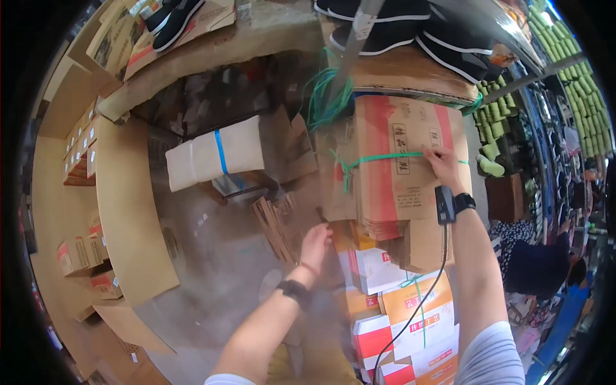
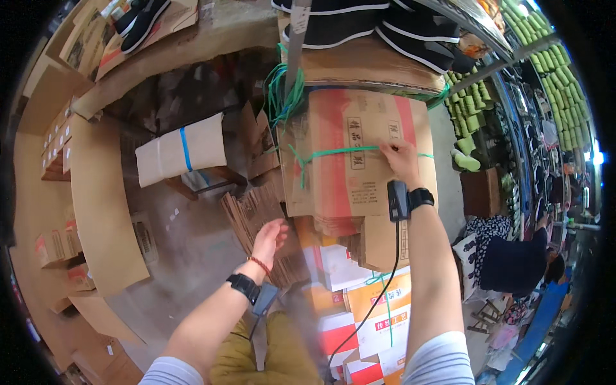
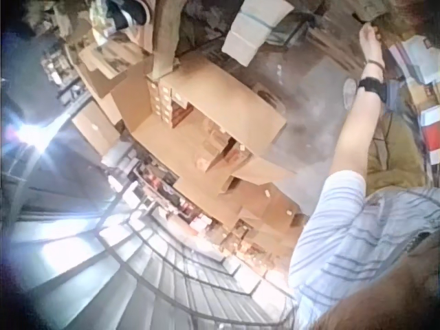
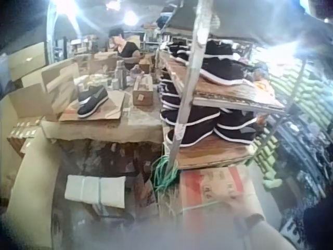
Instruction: Printing labels, organizing boxes, and packing finished shoes into shipping cartons.
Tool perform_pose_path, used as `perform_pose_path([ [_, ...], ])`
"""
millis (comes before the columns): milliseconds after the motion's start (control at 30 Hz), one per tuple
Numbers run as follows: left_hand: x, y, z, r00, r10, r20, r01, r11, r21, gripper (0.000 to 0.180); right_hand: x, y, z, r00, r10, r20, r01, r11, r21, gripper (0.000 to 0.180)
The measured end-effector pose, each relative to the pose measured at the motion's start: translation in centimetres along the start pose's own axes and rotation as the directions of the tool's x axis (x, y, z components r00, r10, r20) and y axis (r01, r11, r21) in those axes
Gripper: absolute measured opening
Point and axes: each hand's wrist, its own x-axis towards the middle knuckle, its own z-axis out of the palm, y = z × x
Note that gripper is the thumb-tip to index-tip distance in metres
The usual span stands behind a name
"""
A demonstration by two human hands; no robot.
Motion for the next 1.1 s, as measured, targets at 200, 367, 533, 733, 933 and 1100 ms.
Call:
perform_pose_path([
  [200,8.1,0.0,-0.3,0.988,0.147,-0.055,-0.142,0.986,0.089,0.027,-3.7,-6.1,7.5,0.977,-0.212,-0.003,0.145,0.682,-0.716,0.037],
  [367,15.4,3.2,1.4,0.882,0.471,0.005,-0.449,0.838,0.309,0.026,-3.4,-3.8,8.6,0.906,-0.349,-0.239,0.207,0.858,-0.469,0.029],
  [533,16.4,8.2,4.9,0.98,0.197,0.03,-0.199,0.976,0.086,0.022,-2.9,-3.6,10.6,0.87,-0.411,-0.272,0.209,0.807,-0.551,0.035],
  [733,18.1,9.3,5.8,0.988,0.072,-0.135,0.026,0.789,0.614,0.023,-2.6,-3.7,10.8,0.879,-0.404,-0.252,0.172,0.763,-0.622,0.037],
  [933,19.0,7.4,3.5,0.979,0.186,-0.087,-0.141,0.917,0.373,0.017,-2.2,-4.7,12.3,0.902,-0.372,-0.217,0.156,0.752,-0.641,0.038],
  [1100,15.1,7.7,3.5,0.995,-0.093,0.019,0.079,0.699,-0.711,0.009,-2.1,-4.3,11.2,0.915,-0.337,-0.223,0.086,0.7,-0.709,0.039],
])
